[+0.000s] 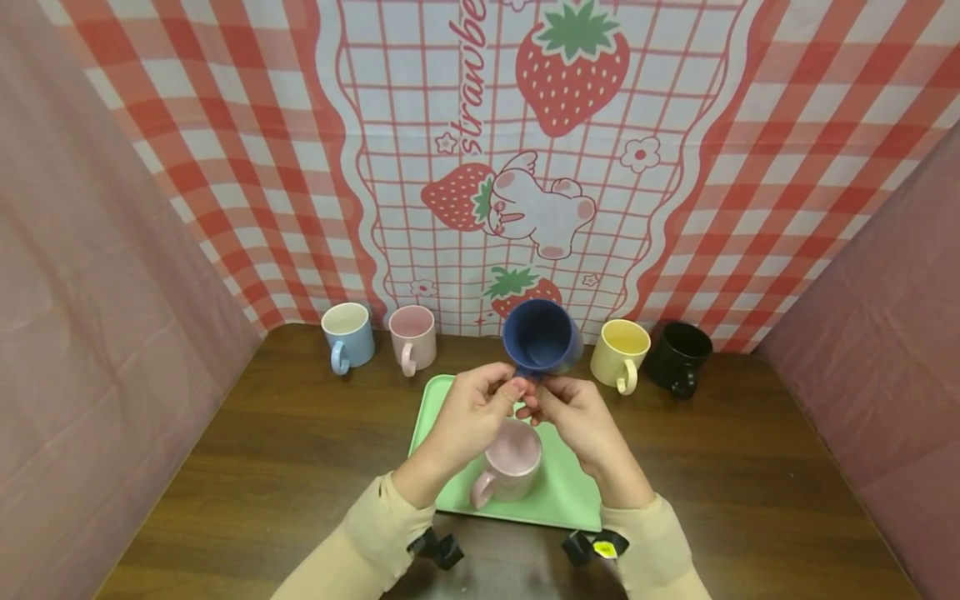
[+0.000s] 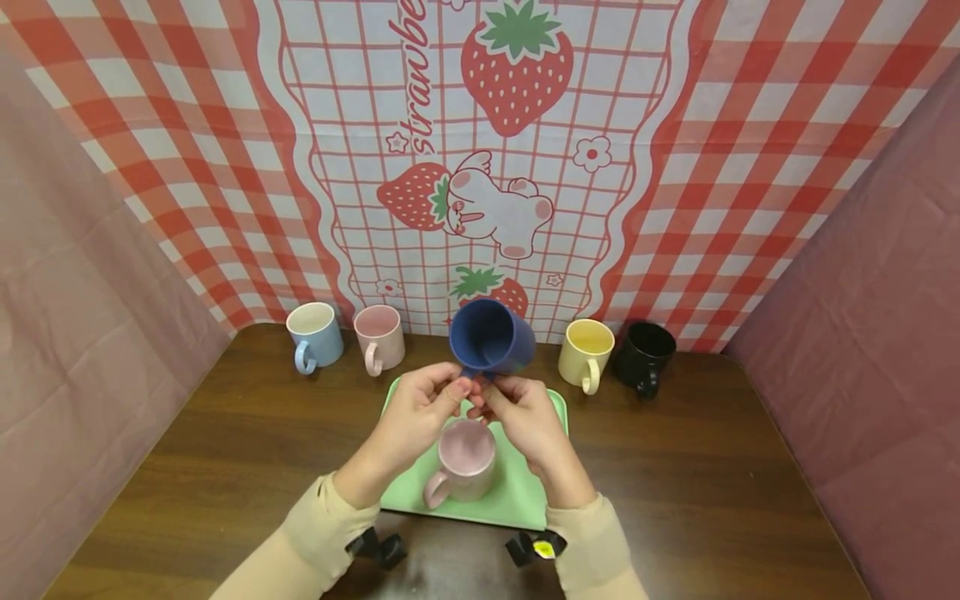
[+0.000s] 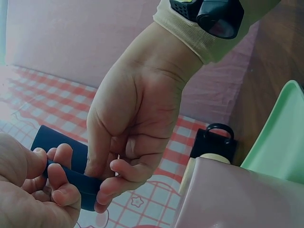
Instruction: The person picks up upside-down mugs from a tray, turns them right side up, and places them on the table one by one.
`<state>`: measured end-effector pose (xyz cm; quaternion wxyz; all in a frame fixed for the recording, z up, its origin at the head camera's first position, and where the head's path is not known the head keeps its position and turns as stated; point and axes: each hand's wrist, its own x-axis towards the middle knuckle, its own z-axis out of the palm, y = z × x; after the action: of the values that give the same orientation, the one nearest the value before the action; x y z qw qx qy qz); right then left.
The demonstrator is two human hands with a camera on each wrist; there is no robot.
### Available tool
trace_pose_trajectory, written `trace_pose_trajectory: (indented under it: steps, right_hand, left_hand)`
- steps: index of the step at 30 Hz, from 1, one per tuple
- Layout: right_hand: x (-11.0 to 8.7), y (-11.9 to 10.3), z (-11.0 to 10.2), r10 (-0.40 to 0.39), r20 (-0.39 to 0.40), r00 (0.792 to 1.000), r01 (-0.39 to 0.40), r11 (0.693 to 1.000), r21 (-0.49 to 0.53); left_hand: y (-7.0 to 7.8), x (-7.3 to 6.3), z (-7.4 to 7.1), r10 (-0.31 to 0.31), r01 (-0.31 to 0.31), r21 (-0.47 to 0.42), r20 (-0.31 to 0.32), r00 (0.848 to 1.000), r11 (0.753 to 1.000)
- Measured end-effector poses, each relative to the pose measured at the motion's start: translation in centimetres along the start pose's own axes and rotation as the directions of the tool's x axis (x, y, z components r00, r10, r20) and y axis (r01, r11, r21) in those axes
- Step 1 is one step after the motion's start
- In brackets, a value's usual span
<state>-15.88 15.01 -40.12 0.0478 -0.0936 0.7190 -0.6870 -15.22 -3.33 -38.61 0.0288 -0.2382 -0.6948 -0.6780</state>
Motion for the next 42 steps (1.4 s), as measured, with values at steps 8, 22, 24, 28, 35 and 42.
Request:
trace_pose_trajectory:
  steps: [8, 22, 24, 28, 35, 42]
  right_hand:
    - [-0.1, 0.3, -0.9, -0.054, 0.049, 0.997, 0.060, 0.989, -0.134]
    - [-0.6, 0.7, -2.4, -0.242, 0.263, 0.934, 0.355, 0.711, -0.607]
    - [-0.7, 0.8, -2.4, -0.234, 0.314, 0.920, 0.385, 0.690, -0.613]
    - [-0.9, 0.9, -2.4, -0.170, 0.396, 0.903, 0.402, 0.663, -0.632]
    - [-1.0, 1.2, -2.4, -0.060, 0.507, 0.860, 0.418, 0.652, -0.633]
    - [-0.8, 1.2, -2.4, -0.048, 0.542, 0.839, 0.420, 0.691, -0.588]
  left_hand:
    - [0.2, -0.1, 0.0, -0.021, 0.021, -0.012, -0.005, 1.000, 1.000]
    - [-0.1, 0.2, -1.0, -0.010, 0.011, 0.002, -0.068, 0.998, 1.000]
    - [-0.1, 0.2, -1.1, -0.008, 0.008, -0.002, -0.076, 0.997, 1.000]
    - [0.0, 0.2, -1.3, -0.008, 0.008, 0.000, -0.087, 0.996, 1.000]
    - [-0.3, 0.4, -1.6, -0.012, 0.011, -0.007, -0.096, 0.995, 1.000]
    - [-0.5, 0.5, -1.7, -0.025, 0.024, -0.015, -0.102, 0.994, 1.000]
